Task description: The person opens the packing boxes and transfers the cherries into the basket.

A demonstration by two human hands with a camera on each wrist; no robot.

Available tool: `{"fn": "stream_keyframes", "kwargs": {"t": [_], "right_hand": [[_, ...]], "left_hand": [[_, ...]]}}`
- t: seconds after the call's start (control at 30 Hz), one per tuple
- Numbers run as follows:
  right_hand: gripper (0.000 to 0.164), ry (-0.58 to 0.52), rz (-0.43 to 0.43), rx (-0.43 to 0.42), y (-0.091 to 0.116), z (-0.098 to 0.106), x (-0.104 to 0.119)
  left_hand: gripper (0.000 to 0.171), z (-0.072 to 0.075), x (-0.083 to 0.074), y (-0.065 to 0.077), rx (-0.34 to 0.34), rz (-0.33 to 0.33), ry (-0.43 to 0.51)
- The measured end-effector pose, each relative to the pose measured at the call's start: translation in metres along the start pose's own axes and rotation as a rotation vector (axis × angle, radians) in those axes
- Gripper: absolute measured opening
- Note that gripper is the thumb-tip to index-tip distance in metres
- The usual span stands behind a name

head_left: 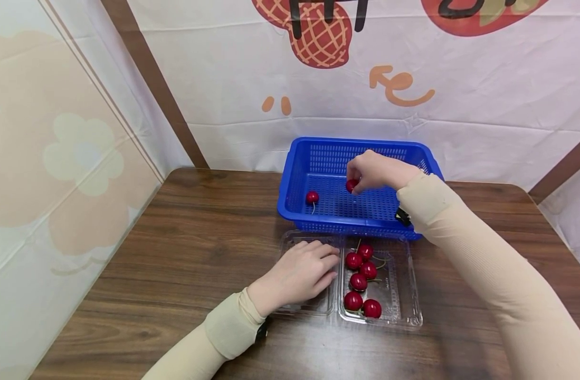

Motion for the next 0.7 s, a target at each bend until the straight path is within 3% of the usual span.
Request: {"fn": "stream_keyframes", "kwargs": {"t": [0.7], "right_hand": [[0.027,-0.007,-0.031,0.054,-0.023,-0.012,0.004]], "left_hand": [[0.024,0.0,0.0,0.001,0.0,-0.004,-0.006]]}}
Point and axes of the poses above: each hand's wrist, its own y-axis away from the middle knuckle, its own z-axis out of the back of the hand, x = y × z, the point moved 9 cm from there along -y, towards the middle knuckle, and after that the axes turned 13 degrees about -x, right-handed, at the moved point
